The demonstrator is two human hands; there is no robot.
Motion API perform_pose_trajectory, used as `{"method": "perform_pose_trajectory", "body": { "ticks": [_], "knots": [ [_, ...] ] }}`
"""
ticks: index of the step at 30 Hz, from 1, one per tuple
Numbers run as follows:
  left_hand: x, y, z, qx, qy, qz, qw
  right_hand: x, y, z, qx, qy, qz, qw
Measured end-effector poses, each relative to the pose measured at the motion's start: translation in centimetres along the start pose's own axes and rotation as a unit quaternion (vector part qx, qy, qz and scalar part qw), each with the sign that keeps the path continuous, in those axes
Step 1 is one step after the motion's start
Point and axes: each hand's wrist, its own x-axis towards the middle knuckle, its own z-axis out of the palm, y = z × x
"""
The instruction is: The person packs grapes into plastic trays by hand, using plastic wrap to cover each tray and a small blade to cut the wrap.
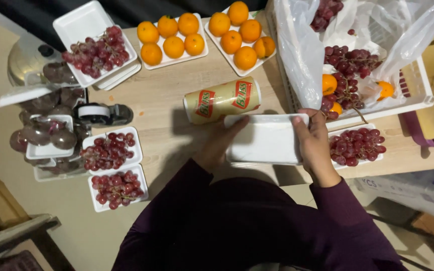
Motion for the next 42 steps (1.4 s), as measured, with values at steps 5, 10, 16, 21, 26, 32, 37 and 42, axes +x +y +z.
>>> {"method": "perform_pose_trajectory", "body": {
  "ticks": [5,10,16,21,26,32,37,42],
  "knots": [
    [3.6,-8.8,-3.0,-0.138,-0.108,-0.044,0.983,-0.5,0.4,-0.1,-0.008,-0.068,0.046,0.997],
    [3.0,-6.7,-5.2,-0.085,-0.266,-0.088,0.956,1.1,5.8,-2.2,0.06,-0.158,0.211,0.963],
    [1.5,-1.4,-8.1,0.239,-0.24,0.205,0.918,-3.7,0.3,3.8,0.299,-0.25,0.487,0.782],
    [14.4,-13.7,-9.1,-0.214,-0.538,0.227,0.783,-4.0,0.5,8.9,0.204,-0.338,0.455,0.798],
    [3.8,-11.3,-13.6,-0.406,-0.072,0.19,0.891,-3.3,2.9,13.2,0.104,-0.346,0.514,0.778],
    [5.3,-16.9,-21.3,-0.474,0.165,-0.033,0.864,10.3,10.6,10.7,-0.27,-0.082,0.014,0.959],
    [5.8,-14.2,-23.3,-0.501,0.316,-0.065,0.803,11.8,6.3,12.7,-0.053,-0.149,0.198,0.967],
    [6.5,-10.1,-24.8,0.024,0.27,0.17,0.948,8.4,-1.7,13.5,-0.091,-0.144,0.006,0.985]
  ]
}}
